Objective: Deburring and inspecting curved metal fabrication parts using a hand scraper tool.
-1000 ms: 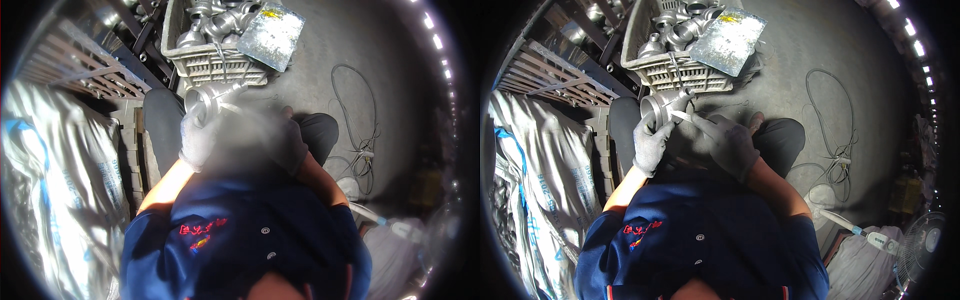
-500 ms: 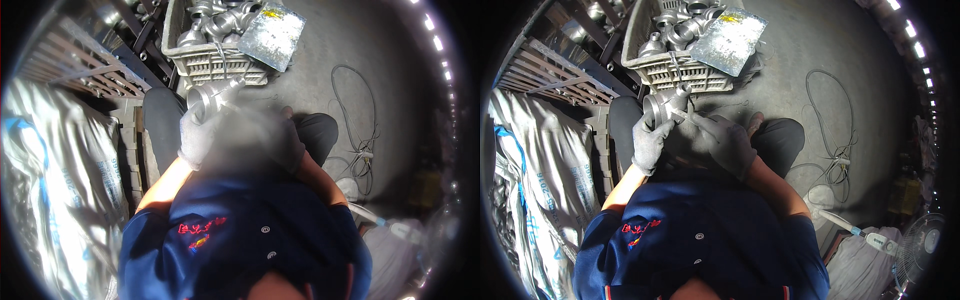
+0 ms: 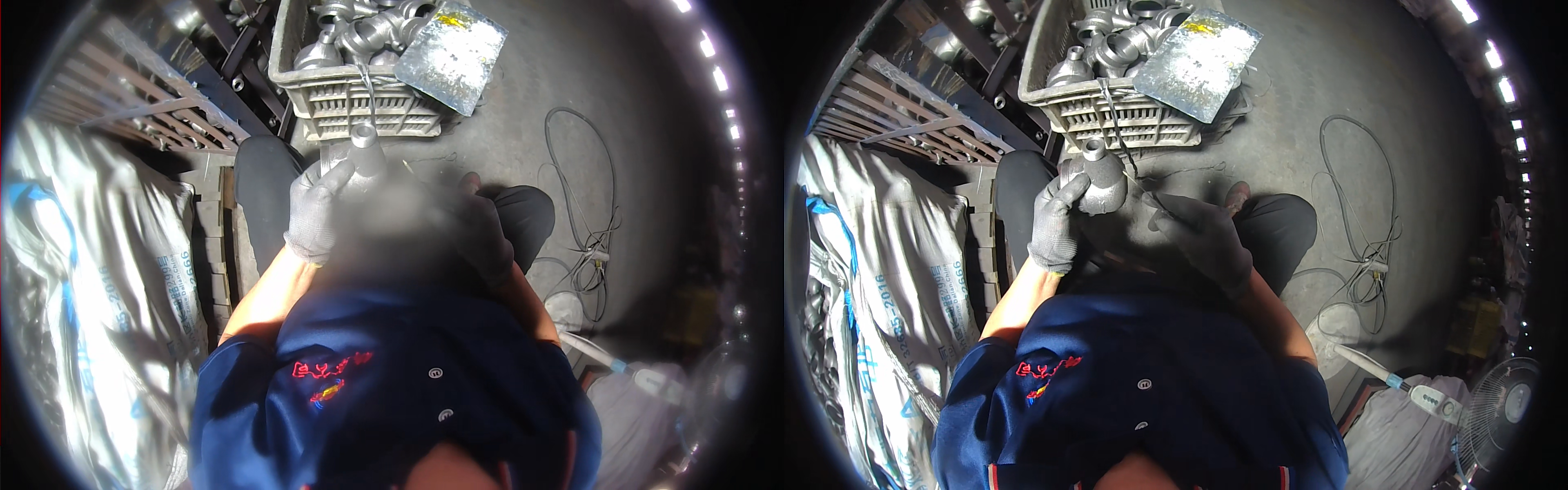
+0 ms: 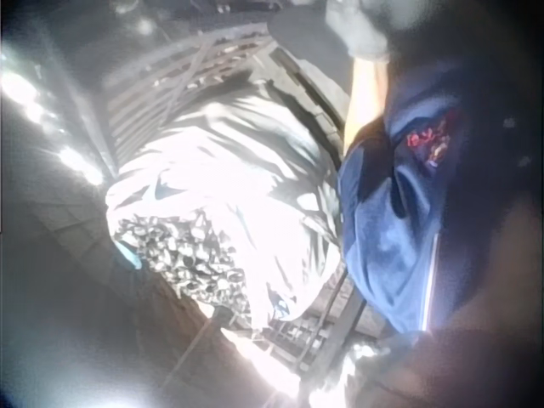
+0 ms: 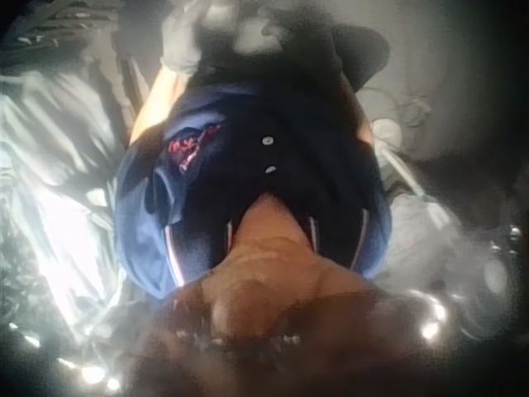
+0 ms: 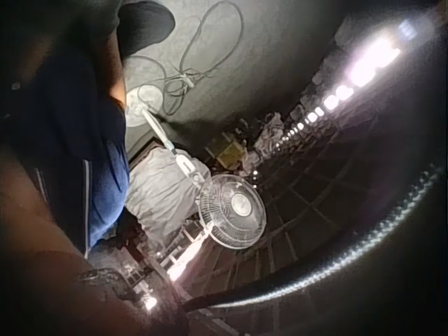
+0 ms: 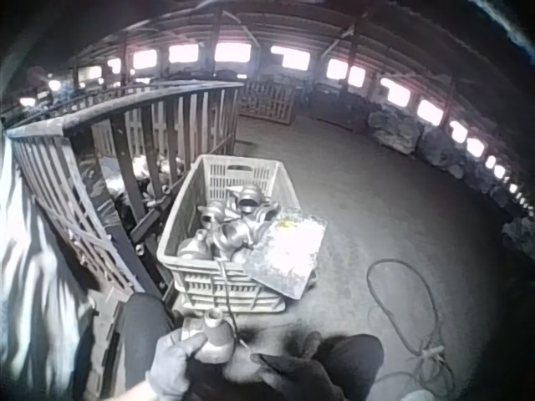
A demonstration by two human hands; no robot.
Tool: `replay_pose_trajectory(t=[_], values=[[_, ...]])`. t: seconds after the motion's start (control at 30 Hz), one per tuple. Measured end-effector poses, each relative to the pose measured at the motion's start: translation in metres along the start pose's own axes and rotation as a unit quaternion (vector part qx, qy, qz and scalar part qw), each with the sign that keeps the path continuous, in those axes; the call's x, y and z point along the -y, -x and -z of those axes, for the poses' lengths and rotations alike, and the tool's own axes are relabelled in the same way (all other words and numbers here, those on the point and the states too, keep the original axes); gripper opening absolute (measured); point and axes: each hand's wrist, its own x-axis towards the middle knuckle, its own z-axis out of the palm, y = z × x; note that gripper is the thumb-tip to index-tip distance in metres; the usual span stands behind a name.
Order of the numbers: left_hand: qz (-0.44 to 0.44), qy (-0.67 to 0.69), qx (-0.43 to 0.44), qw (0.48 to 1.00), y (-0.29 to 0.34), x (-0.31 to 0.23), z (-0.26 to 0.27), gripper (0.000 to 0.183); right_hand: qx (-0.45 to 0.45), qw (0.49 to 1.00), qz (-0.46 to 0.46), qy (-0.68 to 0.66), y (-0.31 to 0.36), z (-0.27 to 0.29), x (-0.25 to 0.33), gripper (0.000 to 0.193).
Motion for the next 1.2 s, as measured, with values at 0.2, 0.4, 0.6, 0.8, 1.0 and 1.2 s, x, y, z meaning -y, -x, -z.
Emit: replay_pose_trajectory(t=[0.2,0.4,0.6,0.8,1.0,1.2], values=[[-0.003,-0.059,0.011,0.998,0.0,0.01,0.008,0.027,0.004,0.953,-0.153,-0.263,0.0,-0.005,-0.005,0.033],[-0.027,-0.154,0.018,0.988,0.005,0.013,0.006,0.027,-0.121,0.953,-0.072,-0.268,-0.017,-0.011,0.003,0.044],[-0.034,-0.103,-0.018,0.994,0.004,0.013,-0.004,0.008,-0.046,0.937,-0.096,-0.333,-0.028,-0.012,0.005,0.054],[0.002,-0.13,0.047,0.99,0.009,0.01,0.001,0.011,-0.063,0.945,-0.071,-0.314,-0.03,-0.009,0.008,0.053],[-0.01,-0.212,0.099,0.972,0.006,0.014,0.006,0.02,-0.092,0.947,-0.07,-0.301,-0.032,-0.004,0.016,0.05],[-0.048,-0.269,0.112,0.956,0.011,0.01,-0.003,0.039,-0.114,0.926,-0.139,-0.331,-0.028,-0.009,0.004,0.036]])
